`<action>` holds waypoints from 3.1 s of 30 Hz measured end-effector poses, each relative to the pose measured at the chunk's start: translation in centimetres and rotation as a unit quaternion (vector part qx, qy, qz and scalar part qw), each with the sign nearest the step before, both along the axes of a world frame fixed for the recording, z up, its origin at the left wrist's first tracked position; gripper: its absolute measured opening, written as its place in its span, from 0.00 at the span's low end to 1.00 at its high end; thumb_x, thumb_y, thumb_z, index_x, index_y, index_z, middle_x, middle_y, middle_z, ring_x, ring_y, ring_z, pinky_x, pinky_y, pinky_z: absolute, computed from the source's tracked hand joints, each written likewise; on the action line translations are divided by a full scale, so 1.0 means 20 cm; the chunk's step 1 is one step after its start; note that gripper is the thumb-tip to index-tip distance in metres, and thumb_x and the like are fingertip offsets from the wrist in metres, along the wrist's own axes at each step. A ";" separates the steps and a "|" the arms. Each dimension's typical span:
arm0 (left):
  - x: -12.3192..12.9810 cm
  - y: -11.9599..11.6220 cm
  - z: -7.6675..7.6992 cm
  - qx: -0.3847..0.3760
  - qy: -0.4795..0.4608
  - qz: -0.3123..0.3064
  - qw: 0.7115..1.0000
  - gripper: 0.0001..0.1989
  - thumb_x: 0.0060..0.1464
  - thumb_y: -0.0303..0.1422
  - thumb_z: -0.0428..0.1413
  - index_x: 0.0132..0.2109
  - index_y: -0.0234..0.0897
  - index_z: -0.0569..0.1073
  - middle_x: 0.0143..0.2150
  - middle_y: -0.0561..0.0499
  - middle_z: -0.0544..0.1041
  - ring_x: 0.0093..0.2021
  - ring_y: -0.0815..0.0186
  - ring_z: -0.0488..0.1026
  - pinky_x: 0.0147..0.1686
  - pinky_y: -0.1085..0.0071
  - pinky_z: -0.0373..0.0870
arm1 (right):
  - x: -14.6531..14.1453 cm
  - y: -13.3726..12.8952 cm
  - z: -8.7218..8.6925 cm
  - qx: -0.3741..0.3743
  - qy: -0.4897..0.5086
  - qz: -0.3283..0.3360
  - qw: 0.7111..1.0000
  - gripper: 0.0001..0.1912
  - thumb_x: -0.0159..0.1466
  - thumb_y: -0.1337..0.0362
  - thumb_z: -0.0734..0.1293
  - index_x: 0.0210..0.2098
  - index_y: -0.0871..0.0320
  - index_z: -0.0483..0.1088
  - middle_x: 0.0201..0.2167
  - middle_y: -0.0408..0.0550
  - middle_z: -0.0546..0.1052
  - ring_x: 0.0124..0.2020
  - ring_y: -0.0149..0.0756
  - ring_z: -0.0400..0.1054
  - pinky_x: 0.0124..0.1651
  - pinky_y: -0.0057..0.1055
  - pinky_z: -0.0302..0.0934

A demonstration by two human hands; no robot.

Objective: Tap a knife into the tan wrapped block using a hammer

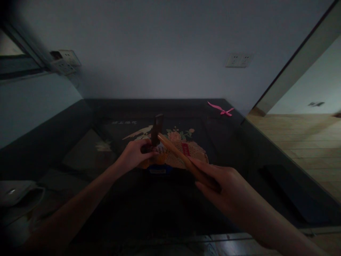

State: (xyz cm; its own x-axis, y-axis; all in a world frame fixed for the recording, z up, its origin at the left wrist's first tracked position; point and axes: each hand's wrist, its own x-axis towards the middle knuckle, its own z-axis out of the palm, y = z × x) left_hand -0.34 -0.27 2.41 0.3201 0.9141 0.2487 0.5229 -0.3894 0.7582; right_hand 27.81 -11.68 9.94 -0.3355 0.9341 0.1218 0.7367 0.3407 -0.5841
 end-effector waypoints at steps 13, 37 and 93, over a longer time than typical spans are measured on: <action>0.00 -0.03 0.00 -0.013 -0.027 0.047 0.998 0.05 0.50 0.30 0.62 0.37 0.37 0.79 0.31 0.53 0.82 0.31 0.64 0.78 0.31 0.73 0.72 | -0.05 0.03 0.01 -0.015 -0.033 0.036 0.999 0.26 0.60 0.68 0.63 0.58 0.56 0.69 0.29 0.45 0.81 0.23 0.32 0.73 0.24 0.26 0.65; -0.01 -0.03 -0.06 0.037 0.025 0.043 0.998 0.03 0.52 0.31 0.60 0.32 0.37 0.78 0.33 0.52 0.81 0.33 0.64 0.77 0.37 0.70 0.71 | -0.04 0.03 0.01 0.004 -0.013 0.031 0.999 0.25 0.60 0.68 0.63 0.58 0.56 0.70 0.32 0.46 0.82 0.24 0.32 0.74 0.26 0.26 0.66; 0.13 -0.43 -0.35 0.204 0.384 -0.085 0.896 0.14 0.57 0.22 0.54 0.49 0.34 0.72 0.45 0.46 0.78 0.38 0.62 0.78 0.35 0.68 0.74 | 0.26 -0.26 -0.39 -0.113 0.321 -0.310 0.888 0.31 0.53 0.54 0.75 0.56 0.50 0.72 0.25 0.42 0.75 0.22 0.31 0.64 0.20 0.23 0.63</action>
State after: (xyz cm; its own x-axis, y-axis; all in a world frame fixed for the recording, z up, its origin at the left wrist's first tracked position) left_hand 2.28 -8.94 -4.62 0.6668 0.7186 0.1973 0.7360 -0.6766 -0.0235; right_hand 33.07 -16.90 2.23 0.3226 0.9399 -0.1123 0.2331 -0.1939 -0.9529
